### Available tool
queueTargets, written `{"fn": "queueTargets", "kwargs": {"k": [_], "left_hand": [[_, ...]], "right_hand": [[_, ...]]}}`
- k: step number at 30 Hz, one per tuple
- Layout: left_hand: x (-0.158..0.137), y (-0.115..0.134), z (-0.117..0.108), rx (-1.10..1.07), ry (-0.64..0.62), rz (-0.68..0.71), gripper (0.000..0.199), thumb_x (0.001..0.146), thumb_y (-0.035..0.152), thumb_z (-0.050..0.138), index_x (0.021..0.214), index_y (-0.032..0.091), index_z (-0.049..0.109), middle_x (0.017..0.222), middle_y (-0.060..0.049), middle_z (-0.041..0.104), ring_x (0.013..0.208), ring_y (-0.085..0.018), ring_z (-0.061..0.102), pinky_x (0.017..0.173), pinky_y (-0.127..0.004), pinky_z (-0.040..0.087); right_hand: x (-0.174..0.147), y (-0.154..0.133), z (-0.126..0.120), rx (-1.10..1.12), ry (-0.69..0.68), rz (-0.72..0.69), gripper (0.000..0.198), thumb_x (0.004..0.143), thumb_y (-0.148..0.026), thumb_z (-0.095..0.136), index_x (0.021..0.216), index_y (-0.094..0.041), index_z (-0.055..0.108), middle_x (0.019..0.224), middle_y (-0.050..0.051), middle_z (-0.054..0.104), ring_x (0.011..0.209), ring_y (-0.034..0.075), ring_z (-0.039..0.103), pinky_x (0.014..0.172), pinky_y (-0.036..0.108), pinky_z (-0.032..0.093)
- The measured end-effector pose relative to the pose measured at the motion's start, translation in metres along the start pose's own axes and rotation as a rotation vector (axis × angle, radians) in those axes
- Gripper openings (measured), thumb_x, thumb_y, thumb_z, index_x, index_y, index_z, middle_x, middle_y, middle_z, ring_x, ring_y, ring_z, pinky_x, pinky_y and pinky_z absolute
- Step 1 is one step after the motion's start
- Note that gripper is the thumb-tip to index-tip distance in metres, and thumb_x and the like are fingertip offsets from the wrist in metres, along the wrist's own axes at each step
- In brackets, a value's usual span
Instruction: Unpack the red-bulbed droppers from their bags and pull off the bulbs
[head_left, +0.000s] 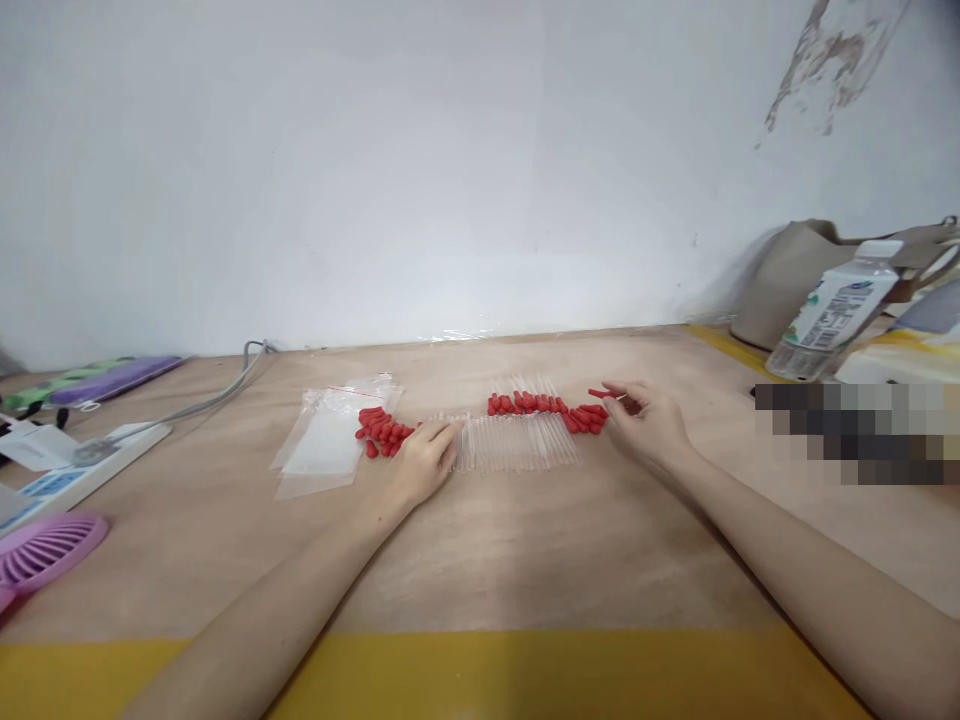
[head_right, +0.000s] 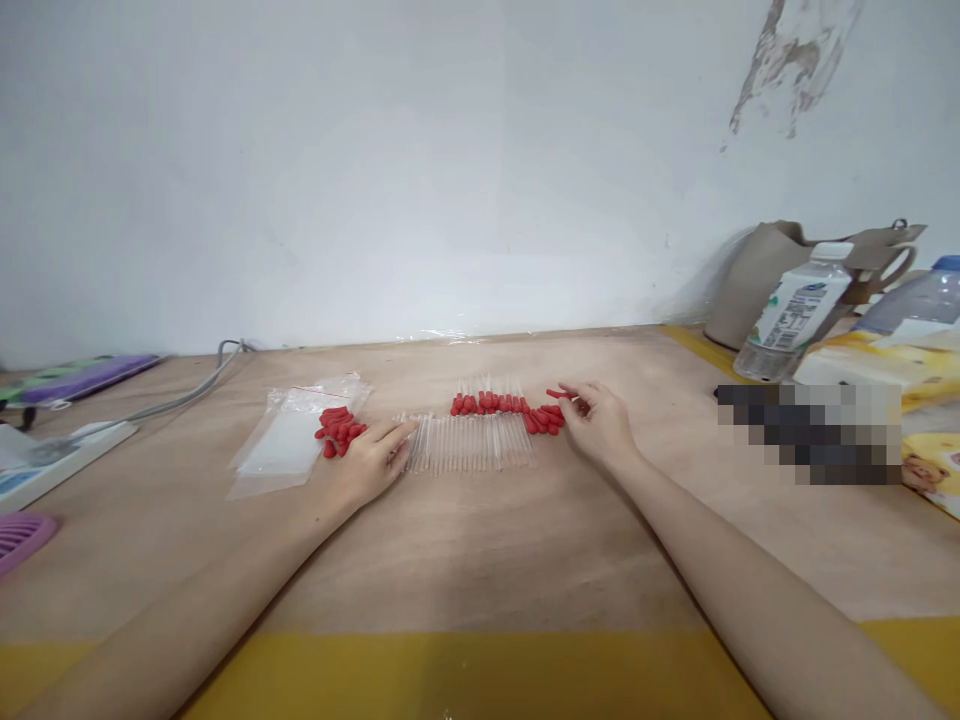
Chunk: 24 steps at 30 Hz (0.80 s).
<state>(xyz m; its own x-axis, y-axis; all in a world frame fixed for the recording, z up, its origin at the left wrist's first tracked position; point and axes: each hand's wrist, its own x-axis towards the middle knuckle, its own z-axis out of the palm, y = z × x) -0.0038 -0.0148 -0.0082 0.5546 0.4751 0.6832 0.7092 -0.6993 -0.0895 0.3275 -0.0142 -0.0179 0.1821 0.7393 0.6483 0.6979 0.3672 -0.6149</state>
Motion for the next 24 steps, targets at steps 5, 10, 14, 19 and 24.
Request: {"fn": "queueTargets", "kwargs": {"k": [5, 10, 14, 19, 24], "left_hand": [[0.001, 0.007, -0.001, -0.167, 0.019, -0.036, 0.025, 0.081, 0.022, 0.049, 0.104, 0.018, 0.058, 0.094, -0.007, 0.063, 0.084, -0.018, 0.060, 0.073, -0.031, 0.051], [0.001, 0.012, -0.006, -0.207, -0.020, -0.046, 0.033, 0.079, 0.034, 0.055, 0.108, 0.018, 0.058, 0.100, -0.009, 0.061, 0.091, -0.021, 0.056, 0.081, -0.037, 0.047], [0.001, 0.012, -0.012, -0.169, -0.085, -0.050, 0.036, 0.078, 0.037, 0.056, 0.110, 0.020, 0.058, 0.104, -0.009, 0.059, 0.095, -0.023, 0.053, 0.083, -0.041, 0.045], [0.000, 0.012, -0.013, -0.170, -0.108, -0.068, 0.037, 0.078, 0.039, 0.056, 0.110, 0.021, 0.057, 0.107, -0.008, 0.058, 0.100, -0.024, 0.052, 0.086, -0.041, 0.043], [0.000, 0.010, -0.010, -0.182, -0.128, -0.087, 0.045, 0.075, 0.045, 0.058, 0.114, 0.022, 0.055, 0.113, -0.008, 0.055, 0.106, -0.024, 0.050, 0.090, -0.042, 0.041]], "right_hand": [[-0.001, -0.005, 0.001, -0.107, -0.023, -0.098, 0.024, 0.072, -0.033, 0.055, 0.089, -0.018, 0.062, 0.079, 0.006, 0.065, 0.069, 0.018, 0.055, 0.057, 0.030, 0.045], [-0.001, -0.009, 0.003, -0.231, -0.048, -0.172, 0.020, 0.073, -0.033, 0.055, 0.086, -0.019, 0.062, 0.080, 0.005, 0.066, 0.078, 0.022, 0.055, 0.070, 0.038, 0.042], [-0.001, -0.008, 0.004, -0.288, -0.071, -0.173, 0.022, 0.072, -0.037, 0.057, 0.088, -0.021, 0.062, 0.084, 0.004, 0.067, 0.083, 0.024, 0.055, 0.076, 0.041, 0.038], [-0.002, -0.006, 0.002, -0.247, -0.016, -0.188, 0.020, 0.074, -0.036, 0.055, 0.085, -0.021, 0.063, 0.085, 0.005, 0.066, 0.083, 0.024, 0.055, 0.074, 0.039, 0.038], [0.001, -0.019, 0.007, -0.265, -0.025, -0.168, 0.017, 0.075, -0.035, 0.054, 0.077, -0.021, 0.064, 0.078, 0.004, 0.065, 0.081, 0.022, 0.053, 0.074, 0.036, 0.033]]}}
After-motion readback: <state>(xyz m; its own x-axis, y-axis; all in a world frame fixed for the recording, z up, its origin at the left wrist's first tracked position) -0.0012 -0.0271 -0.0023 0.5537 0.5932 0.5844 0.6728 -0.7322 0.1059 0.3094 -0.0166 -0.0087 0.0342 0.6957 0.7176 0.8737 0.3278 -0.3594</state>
